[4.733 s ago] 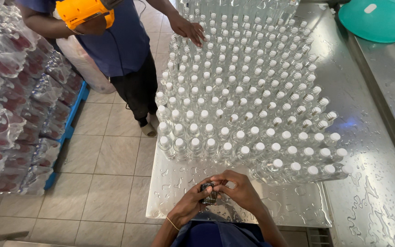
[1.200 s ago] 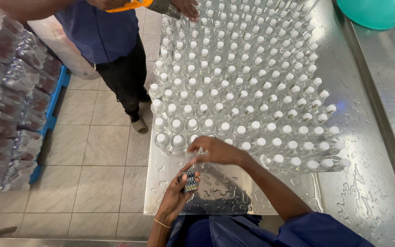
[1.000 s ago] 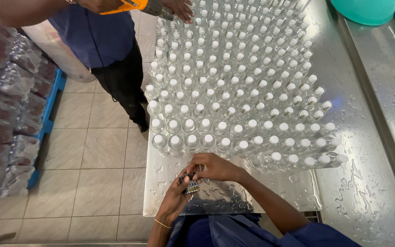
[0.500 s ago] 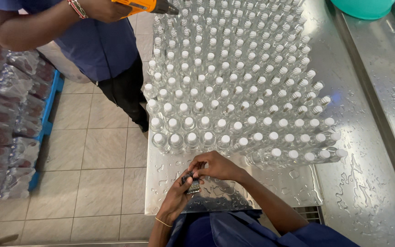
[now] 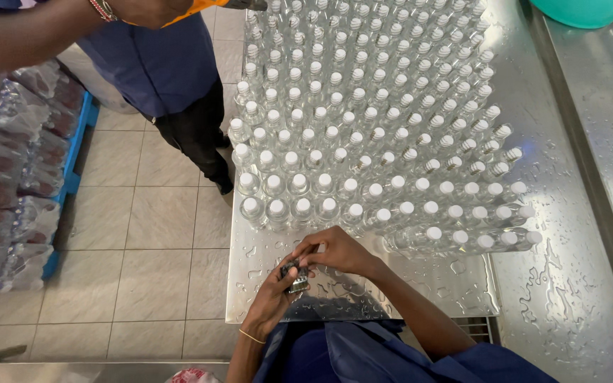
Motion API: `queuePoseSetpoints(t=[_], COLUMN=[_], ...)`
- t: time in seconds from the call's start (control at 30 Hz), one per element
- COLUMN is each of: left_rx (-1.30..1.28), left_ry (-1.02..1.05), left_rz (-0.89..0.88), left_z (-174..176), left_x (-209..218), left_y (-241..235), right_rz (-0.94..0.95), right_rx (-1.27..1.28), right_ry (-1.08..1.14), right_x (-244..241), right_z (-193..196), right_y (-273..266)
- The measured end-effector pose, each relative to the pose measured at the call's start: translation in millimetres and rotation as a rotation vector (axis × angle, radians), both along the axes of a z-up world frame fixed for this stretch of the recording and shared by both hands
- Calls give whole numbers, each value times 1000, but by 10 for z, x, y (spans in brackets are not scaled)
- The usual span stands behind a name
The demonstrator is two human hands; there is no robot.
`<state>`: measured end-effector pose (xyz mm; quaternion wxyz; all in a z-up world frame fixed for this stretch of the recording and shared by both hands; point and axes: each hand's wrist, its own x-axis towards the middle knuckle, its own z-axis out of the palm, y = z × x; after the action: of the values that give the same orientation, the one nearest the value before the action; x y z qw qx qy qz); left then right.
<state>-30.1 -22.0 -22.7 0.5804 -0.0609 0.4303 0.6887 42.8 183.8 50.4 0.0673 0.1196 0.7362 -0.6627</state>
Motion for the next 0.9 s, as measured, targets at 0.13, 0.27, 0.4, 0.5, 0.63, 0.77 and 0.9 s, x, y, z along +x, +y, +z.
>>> queuePoseSetpoints(t=[0.13,0.27,0.4,0.5,0.63,0.77,0.9], left_rx=[84,50,78,104,88,105,88], left_ry=[46,18,-21,7,5,2,-15], left_rz=[4,27,73,67,90,82,89], left_z=[37,-42,-127,0,35,33,-21], left_x=[-46,-72,-93,-130,-142,-151,-157], left_y=[-42,-42,-41,-47,-66,-99,-157], right_rz=[-33,-13,27,-23,-174,-346,-309], right_rx=[13,73,66,197,282,500,711], right_ry=[138,112,118,171,56,234,505], right_x=[-34,-82,-125,-187,-503,-1072,-1575], right_z=[19,-40,-23,-39,-159,-479,-832], right_y=[24,64,116,190,484,887,1155])
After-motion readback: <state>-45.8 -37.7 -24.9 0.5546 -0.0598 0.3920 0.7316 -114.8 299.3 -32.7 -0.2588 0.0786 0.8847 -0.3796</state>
